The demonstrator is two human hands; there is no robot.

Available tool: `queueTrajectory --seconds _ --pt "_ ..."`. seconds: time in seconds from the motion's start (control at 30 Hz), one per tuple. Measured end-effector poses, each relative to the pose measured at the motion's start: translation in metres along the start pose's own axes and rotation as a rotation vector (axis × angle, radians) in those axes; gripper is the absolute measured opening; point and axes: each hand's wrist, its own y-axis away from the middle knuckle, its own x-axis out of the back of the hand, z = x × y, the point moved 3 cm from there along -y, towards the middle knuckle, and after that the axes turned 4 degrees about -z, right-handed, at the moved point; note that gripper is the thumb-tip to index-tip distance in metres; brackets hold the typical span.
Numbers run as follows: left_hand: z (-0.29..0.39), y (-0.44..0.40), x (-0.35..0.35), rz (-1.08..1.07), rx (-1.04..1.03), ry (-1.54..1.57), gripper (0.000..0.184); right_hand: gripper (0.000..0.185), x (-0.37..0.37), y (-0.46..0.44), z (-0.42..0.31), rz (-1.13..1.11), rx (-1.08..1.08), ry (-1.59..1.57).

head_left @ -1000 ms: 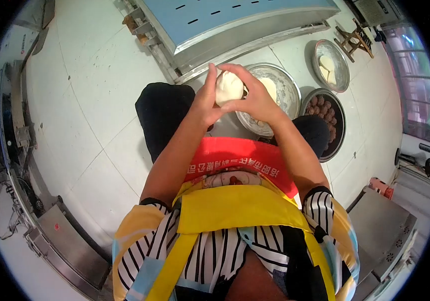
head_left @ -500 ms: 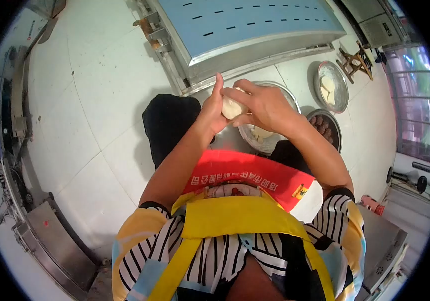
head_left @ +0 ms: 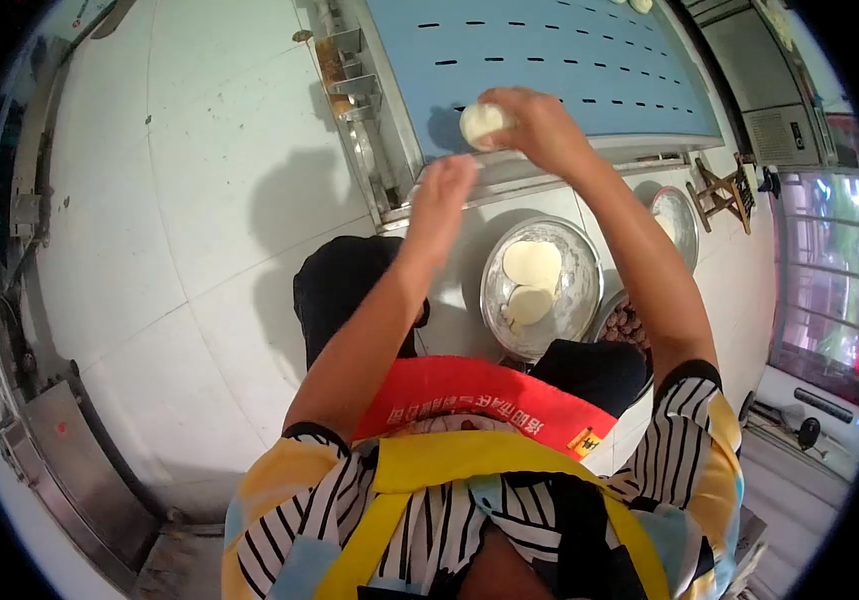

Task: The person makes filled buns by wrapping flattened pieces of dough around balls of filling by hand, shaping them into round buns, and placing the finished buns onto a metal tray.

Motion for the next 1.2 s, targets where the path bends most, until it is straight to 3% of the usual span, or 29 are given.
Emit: queueTrajectory --seconds 0.03,0.13,0.27,0.5,0.8,1.0,1.1,1.2 --pt "-0.007 -0.004 0.001 -0.102 0.015 -0.159 0.054 0.046 -0.007 -0.016 0.013 -0.012 0.002 0.023" --pt "-0.001 0.006 -0.005 -0.064 -0.22 -0.706 0.055 0.046 -0.031 -0.051 0.044 -0.021 0.022 0.082" --pt "-0.007 0.009 -0.006 -0.03 -0.378 -1.099 0.062 0.047 -0.052 -0.074 0.068 -0.045 0.054 0.188" --pt "-0.01 0.011 -0.007 -0.087 -0.339 -1.19 0.067 0.052 -0.053 -0.075 0.06 -0.151 0.059 0.311" --pt "-0.013 0.011 -0.004 -0.105 -0.341 -1.184 0.063 0.038 -0.056 -0.092 0.056 -0.36 0.242 0.429" --pt "-0.013 0.011 -0.007 -0.119 -0.35 -1.223 0.061 0.059 -0.046 -0.076 0.034 -0.336 0.137 0.522" --pt "-0.014 0.012 -0.005 -0.107 -0.341 -1.204 0.06 0.068 -0.044 -0.067 0.024 -0.107 -0.165 0.427" --pt "-0.013 0.012 -0.006 -0.112 -0.359 -1.207 0.06 0.06 -0.058 -0.076 0.038 -0.13 -0.179 0.359"
